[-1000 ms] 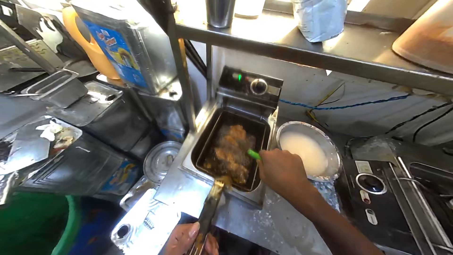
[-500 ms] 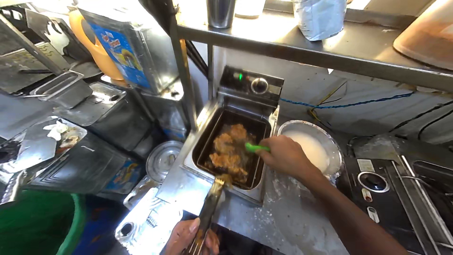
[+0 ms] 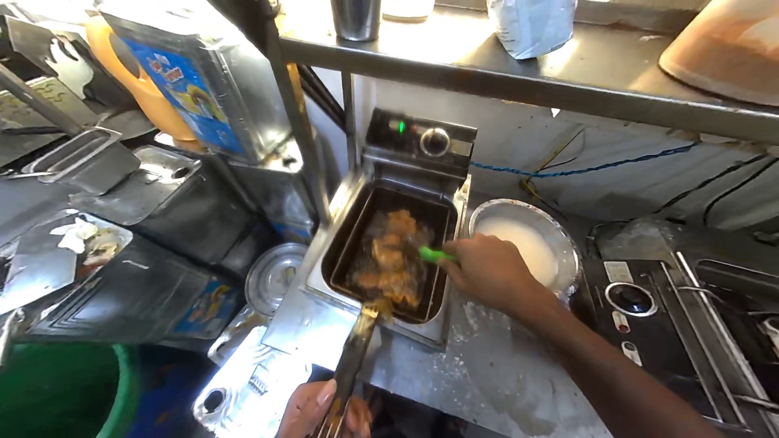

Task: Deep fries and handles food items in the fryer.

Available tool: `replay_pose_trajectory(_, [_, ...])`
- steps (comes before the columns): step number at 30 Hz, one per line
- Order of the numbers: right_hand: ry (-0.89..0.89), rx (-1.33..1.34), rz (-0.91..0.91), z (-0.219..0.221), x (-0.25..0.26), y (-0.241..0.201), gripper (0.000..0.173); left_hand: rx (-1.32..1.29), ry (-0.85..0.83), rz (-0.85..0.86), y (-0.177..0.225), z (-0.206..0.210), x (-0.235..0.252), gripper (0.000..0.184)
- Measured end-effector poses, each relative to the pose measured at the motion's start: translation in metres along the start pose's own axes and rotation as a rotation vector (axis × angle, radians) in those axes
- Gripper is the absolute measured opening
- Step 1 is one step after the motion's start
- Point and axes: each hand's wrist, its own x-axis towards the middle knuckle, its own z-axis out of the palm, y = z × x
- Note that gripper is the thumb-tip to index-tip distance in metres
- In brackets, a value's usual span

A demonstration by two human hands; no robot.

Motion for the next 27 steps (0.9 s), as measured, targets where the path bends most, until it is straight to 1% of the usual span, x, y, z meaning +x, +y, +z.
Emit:
replay_pose_trajectory(4, [0.016,-0.002,0.006,0.005,-0.005,0.003,0.026,0.012,-0.002,-0.014,0.001,-0.002,0.000,0.051])
replay_pose_trajectory(7, [0.137,0.018,0.000,0.000,-0.018,0.015,0.024,0.018,0.003,-0.017,0.000,-0.003,-0.001,0.052])
replay_pose_trajectory(11, [0.097,-0.033,0.196,-0.024,-0.007,0.021,0.028,0.003,-0.021,-0.014,0.000,-0.004,0.001,0.051])
replay_pose_trajectory(13, [0.102,-0.022,0.217,-0.023,0.008,0.014,0.029,0.021,-0.014,-0.022,0.001,-0.004,0.003,0.050])
replay_pose_trajectory(16, [0.121,0.036,0.188,-0.018,0.019,-0.003,0.028,0.042,-0.005,-0.033,0.000,-0.005,0.005,0.050])
replay_pose_trajectory(18, [0.129,0.029,0.156,-0.020,0.016,-0.011,0.027,0.051,-0.007,-0.035,0.002,-0.006,0.005,0.050])
replay_pose_trajectory(22, [0.050,0.014,0.094,-0.024,-0.001,-0.018,0.029,0.052,-0.001,-0.020,0.002,-0.006,0.002,0.050])
replay_pose_trajectory(27, [-0.045,0.045,0.019,-0.010,-0.013,-0.028,0.029,0.032,-0.002,-0.002,-0.001,-0.005,0.002,0.050])
